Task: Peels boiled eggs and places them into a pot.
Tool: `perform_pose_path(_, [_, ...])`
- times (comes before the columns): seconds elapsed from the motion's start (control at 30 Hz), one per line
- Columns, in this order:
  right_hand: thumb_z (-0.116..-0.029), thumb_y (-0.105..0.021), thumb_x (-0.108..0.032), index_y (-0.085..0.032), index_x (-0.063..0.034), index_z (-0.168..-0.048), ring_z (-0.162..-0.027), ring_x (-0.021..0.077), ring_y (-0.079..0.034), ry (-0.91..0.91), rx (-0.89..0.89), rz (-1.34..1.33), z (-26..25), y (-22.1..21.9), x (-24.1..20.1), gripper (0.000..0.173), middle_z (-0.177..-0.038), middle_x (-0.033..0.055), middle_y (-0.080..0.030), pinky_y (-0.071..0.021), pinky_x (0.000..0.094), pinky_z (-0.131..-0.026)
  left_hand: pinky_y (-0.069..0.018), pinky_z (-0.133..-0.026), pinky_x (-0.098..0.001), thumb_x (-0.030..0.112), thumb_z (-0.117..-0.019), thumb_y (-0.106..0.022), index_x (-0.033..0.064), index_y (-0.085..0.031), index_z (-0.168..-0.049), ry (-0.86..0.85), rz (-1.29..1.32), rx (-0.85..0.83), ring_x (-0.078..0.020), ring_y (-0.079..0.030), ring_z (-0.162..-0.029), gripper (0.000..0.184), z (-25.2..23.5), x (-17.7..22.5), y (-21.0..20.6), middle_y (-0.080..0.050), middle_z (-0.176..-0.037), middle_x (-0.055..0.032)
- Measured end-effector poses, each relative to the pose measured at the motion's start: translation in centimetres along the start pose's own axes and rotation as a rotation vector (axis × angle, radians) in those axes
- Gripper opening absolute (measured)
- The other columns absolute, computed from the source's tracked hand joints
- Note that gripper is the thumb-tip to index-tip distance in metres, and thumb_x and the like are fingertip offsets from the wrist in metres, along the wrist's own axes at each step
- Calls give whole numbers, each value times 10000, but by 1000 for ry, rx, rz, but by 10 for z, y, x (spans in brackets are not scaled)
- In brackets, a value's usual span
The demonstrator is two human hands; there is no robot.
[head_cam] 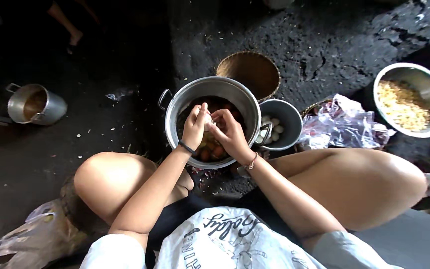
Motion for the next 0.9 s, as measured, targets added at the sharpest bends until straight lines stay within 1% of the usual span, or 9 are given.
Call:
perform_pose_path(0.13, [-1037, -521, -137, -559, -18, -1281, -813, 159, -677, 17, 32, 76, 1, 1, -2, 274, -1064, 130, -676, -584, 321, -680, -496, -827, -263, 322, -1121, -332, 47, -606, -1047, -1, -52, 7, -63, -577, -860, 395, 2, 1, 0, -590, -911, -18])
perform_pose_path(0.27, [-979, -626, -57, -559, -8, -1250, -823, 182, -682, 23, 67, 147, 3, 2, -4, 283, -1025, 150, -676, -592, 325, -701, -502, -774, -246, 307, -1121, -340, 45, -597, -1057, 16, -52, 17, -53, -575, -809, 372, 5, -1, -4, -578, -878, -10])
perform_pose_path(0.37, [-967, -598, 5, -565, -9, -1237, -777, 198, -662, 4, 68, 154, 4, 2, -4, 272, -1002, 154, -668, -575, 339, -658, -492, -811, -263, 329, -1124, -322, 51, -604, -1054, 32, -60, 7, -64, -575, -847, 402, 5, -3, -3, -586, -903, -21])
perform_pose_path(0.47, [-1035, -460, -81, -577, -18, -1243, -673, 172, -636, -23, 41, 92, 3, 3, 2, 246, -941, 132, -668, -550, 322, -579, -496, -814, -281, 344, -1126, -304, 49, -609, -1042, 57, -39, 7, -79, -578, -847, 433, 4, -6, -3, -594, -908, -30])
perform_pose_path(0.53, [-1058, -521, -212, -566, -33, -1265, -699, 158, -651, -21, -8, 44, 2, 1, 4, 278, -949, 119, -667, -571, 315, -604, -497, -803, -278, 341, -1129, -286, 40, -613, -1046, 58, -37, 8, -83, -575, -834, 453, 4, -7, -2, -587, -900, -32])
perform_pose_path(0.6, [-1043, -601, -262, -553, -48, -1262, -721, 157, -659, -13, -20, 29, 2, 0, 5, 310, -959, 112, -665, -582, 311, -623, -483, -797, -278, 343, -1128, -274, 47, -606, -1031, 38, -49, 1, -80, -564, -822, 456, 4, -8, -2, -572, -859, -21])
perform_pose_path(0.73, [-1087, -484, -205, -557, -47, -1256, -647, 145, -648, -26, -15, 43, 3, 1, 4, 243, -876, 100, -667, -573, 300, -575, -501, -831, -279, 317, -1122, -311, 26, -581, -1088, 29, -34, 22, -82, -577, -873, 399, 6, -7, -2, -575, -938, -47])
perform_pose_path(0.83, [-1048, -516, -114, -562, -28, -1230, -606, 150, -619, -5, 32, 70, 4, 3, 3, 206, -806, 99, -645, -551, 297, -541, -503, -832, -284, 321, -1118, -333, 29, -572, -1100, 34, -17, 28, -89, -577, -868, 378, 5, -12, -5, -567, -928, -46])
perform_pose_path(0.9, [-1022, -559, -75, -564, -22, -1225, -624, 169, -616, -12, 51, 90, 6, 5, 2, 210, -833, 113, -644, -545, 314, -550, -506, -844, -289, 333, -1119, -335, 25, -577, -1125, 39, -32, 16, -94, -585, -876, 391, 4, -14, -6, -580, -942, -52])
Point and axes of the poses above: each hand's wrist, its own z-axis away from the middle knuckle, its own y-axis out of the back of the hand, x = y × z, the point moved 8 cm from there along -z, towards the middle knuckle
